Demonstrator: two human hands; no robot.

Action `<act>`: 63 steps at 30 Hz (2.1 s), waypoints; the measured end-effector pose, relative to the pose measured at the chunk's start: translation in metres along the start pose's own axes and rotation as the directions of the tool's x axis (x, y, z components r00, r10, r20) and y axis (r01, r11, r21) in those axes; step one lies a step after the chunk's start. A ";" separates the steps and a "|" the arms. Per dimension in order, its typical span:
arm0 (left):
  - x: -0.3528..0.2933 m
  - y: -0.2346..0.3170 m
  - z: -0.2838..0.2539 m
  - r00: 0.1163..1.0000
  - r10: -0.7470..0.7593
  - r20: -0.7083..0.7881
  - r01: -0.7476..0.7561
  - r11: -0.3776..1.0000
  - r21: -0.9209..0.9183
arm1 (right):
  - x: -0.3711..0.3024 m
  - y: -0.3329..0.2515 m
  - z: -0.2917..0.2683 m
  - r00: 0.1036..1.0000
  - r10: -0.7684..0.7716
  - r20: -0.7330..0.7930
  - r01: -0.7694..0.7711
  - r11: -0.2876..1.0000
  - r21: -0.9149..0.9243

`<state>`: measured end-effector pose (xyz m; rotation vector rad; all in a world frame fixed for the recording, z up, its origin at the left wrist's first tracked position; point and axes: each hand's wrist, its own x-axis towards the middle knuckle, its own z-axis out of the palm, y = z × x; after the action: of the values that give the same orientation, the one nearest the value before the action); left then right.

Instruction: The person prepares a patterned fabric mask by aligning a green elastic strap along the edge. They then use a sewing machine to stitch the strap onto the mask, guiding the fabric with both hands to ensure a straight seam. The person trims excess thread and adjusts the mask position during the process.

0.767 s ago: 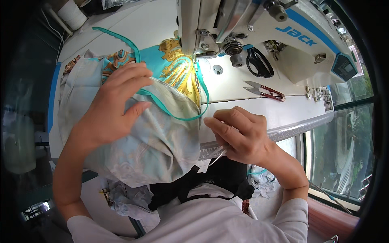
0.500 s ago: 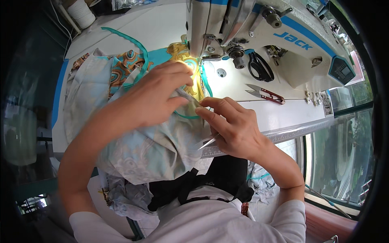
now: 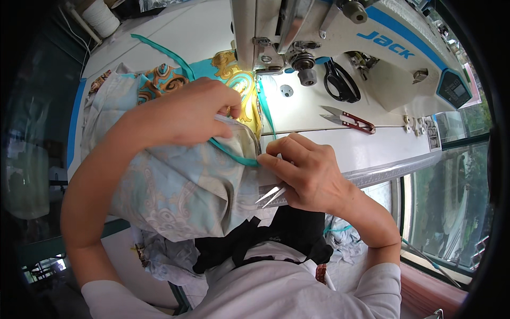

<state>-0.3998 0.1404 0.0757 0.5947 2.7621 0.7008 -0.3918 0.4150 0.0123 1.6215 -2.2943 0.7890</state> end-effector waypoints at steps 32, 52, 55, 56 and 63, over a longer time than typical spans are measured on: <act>0.078 -0.083 0.003 0.799 0.054 -0.598 -0.089 0.996 -0.029 | 0.008 -0.004 -0.002 0.996 -0.081 -0.031 0.081 0.997 0.016; 0.055 -0.097 -0.040 0.988 -0.082 -0.133 0.014 0.893 -0.450 | 0.013 -0.005 -0.007 0.996 -0.045 0.075 0.045 0.999 -0.004; 0.059 -0.102 -0.036 0.981 -0.068 -0.180 -0.024 0.886 -0.463 | 0.013 -0.005 -0.007 0.996 -0.049 0.076 0.051 0.999 -0.013; 0.062 -0.103 -0.033 0.974 -0.043 -0.224 -0.068 0.882 -0.466 | 0.013 -0.005 -0.007 0.996 -0.052 0.074 0.054 0.998 -0.017; 0.091 -0.100 0.001 0.826 -0.063 -0.561 -0.122 0.950 -0.287 | 0.012 -0.006 -0.006 0.995 -0.056 0.077 0.057 0.998 -0.007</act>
<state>-0.5135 0.1007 0.0144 0.4069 3.0498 1.5053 -0.3919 0.4070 0.0248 1.7332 -2.2889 0.7136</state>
